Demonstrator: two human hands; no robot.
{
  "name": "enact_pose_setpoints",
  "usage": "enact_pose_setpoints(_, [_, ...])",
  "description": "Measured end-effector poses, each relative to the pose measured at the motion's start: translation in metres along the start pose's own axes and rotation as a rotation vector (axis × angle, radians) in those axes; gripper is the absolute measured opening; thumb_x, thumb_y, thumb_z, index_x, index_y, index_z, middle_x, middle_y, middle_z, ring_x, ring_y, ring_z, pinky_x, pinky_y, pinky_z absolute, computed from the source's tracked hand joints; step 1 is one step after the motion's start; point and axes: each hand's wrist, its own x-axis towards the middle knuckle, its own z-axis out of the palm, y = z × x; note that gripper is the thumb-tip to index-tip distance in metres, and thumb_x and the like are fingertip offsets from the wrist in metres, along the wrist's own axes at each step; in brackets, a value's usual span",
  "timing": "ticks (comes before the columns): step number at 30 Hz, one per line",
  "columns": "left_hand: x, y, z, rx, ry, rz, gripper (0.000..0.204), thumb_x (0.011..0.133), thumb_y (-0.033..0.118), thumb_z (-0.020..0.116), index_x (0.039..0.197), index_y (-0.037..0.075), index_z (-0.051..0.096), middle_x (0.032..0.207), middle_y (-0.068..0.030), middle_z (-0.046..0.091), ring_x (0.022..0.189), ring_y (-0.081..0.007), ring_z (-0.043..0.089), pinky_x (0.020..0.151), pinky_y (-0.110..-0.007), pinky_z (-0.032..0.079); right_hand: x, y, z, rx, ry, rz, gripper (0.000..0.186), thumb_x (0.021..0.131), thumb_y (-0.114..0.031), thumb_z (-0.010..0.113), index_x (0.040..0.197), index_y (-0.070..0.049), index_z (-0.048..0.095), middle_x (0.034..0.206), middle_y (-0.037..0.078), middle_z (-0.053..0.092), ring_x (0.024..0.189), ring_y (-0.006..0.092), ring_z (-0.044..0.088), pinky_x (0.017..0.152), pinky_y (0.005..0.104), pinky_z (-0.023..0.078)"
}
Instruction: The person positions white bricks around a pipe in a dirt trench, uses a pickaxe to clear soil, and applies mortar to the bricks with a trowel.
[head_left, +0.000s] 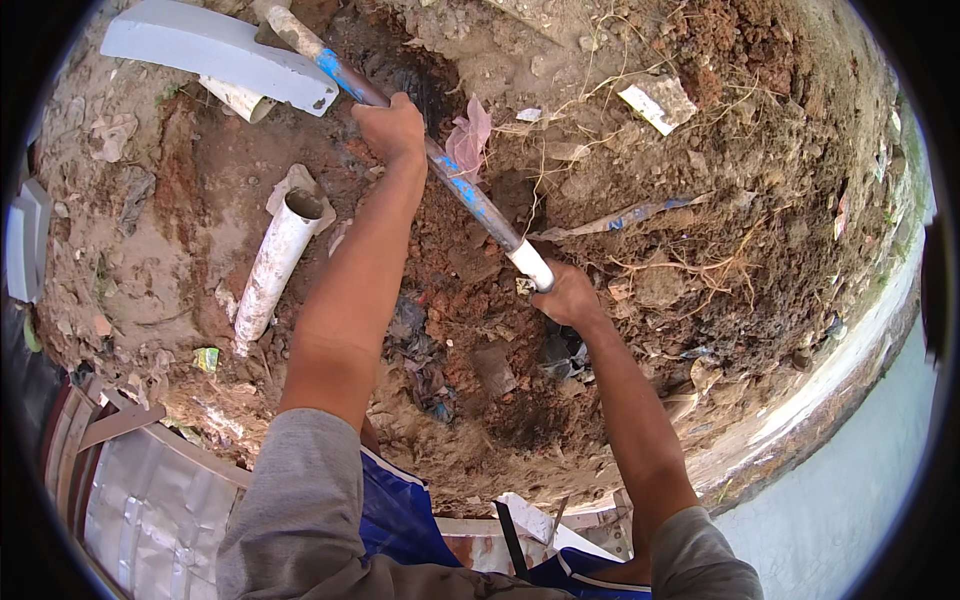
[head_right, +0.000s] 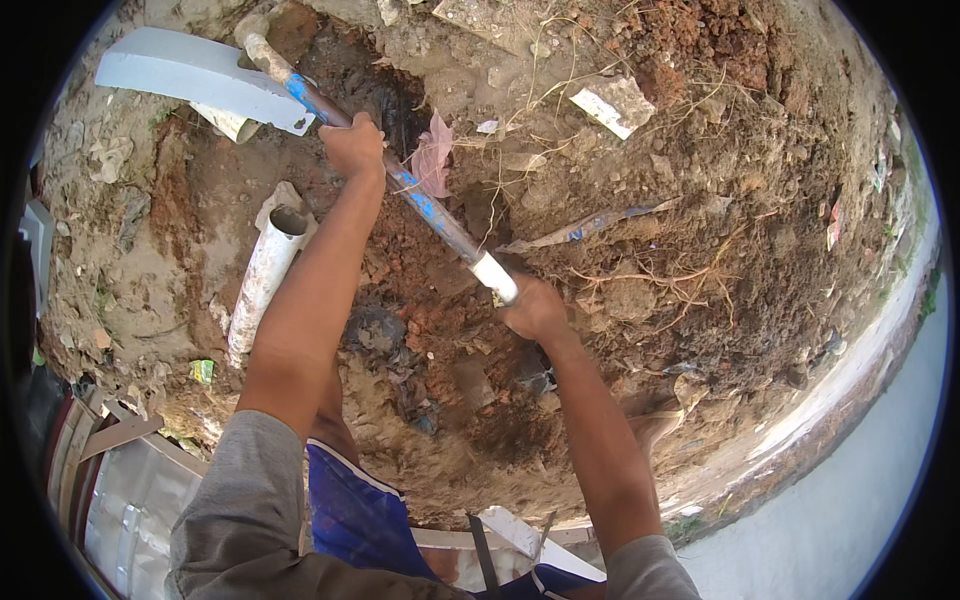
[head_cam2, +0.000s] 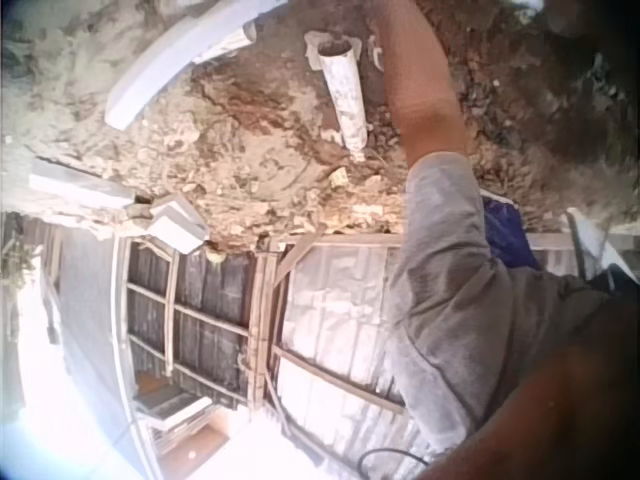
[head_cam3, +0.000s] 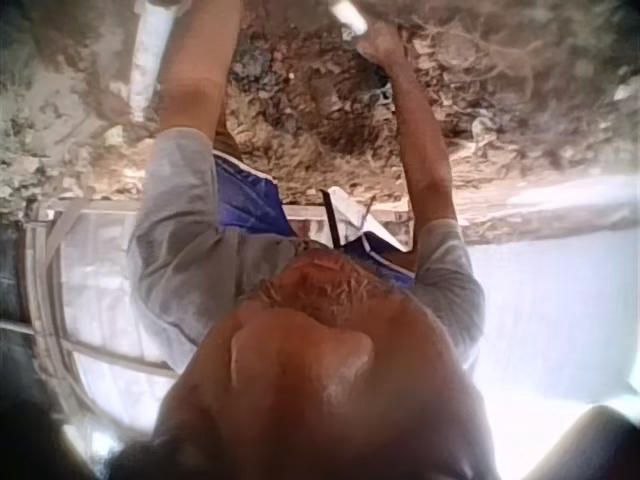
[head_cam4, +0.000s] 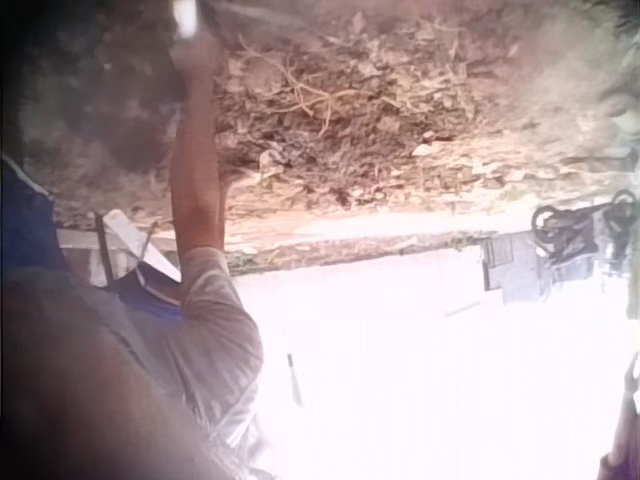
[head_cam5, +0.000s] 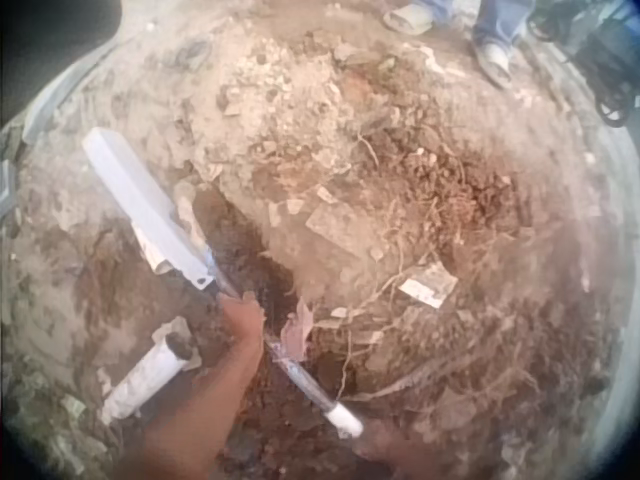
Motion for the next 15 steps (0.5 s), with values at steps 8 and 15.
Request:
enact_pose_setpoints(8, [0.013, -0.007, -0.031, -0.079, -0.197, -0.07, 0.026, 0.082, 0.009, 0.066, 0.095, -0.008, 0.052, 0.068, -0.018, 0.064, 0.054, -0.027, 0.069, 0.048, -0.039, 0.053, -0.04, -0.102, -0.021, 0.185, -0.051, 0.39, 0.056, 0.088, -0.026, 0.071, 0.139, -0.009, 0.058, 0.084, 0.02, 0.07, 0.067, 0.0377, 0.062, 0.062, 0.0513, 0.052])
enact_pose_setpoints(15, [-0.047, -0.02, -0.051, 0.082, -0.348, -0.027, 0.029, 0.081, 0.007, 0.066, 0.097, -0.014, 0.053, 0.071, -0.0182, 0.064, 0.052, -0.0284, 0.067, 0.043, -0.04, 0.051, -0.125, -0.182, -0.057, 0.214, -0.024, 0.548, 0.045, 0.078, -0.029, 0.078, 0.112, -0.004, 0.065, 0.088, 0.026, 0.071, 0.079, 0.0454, 0.068, 0.068, 0.0529, 0.055])
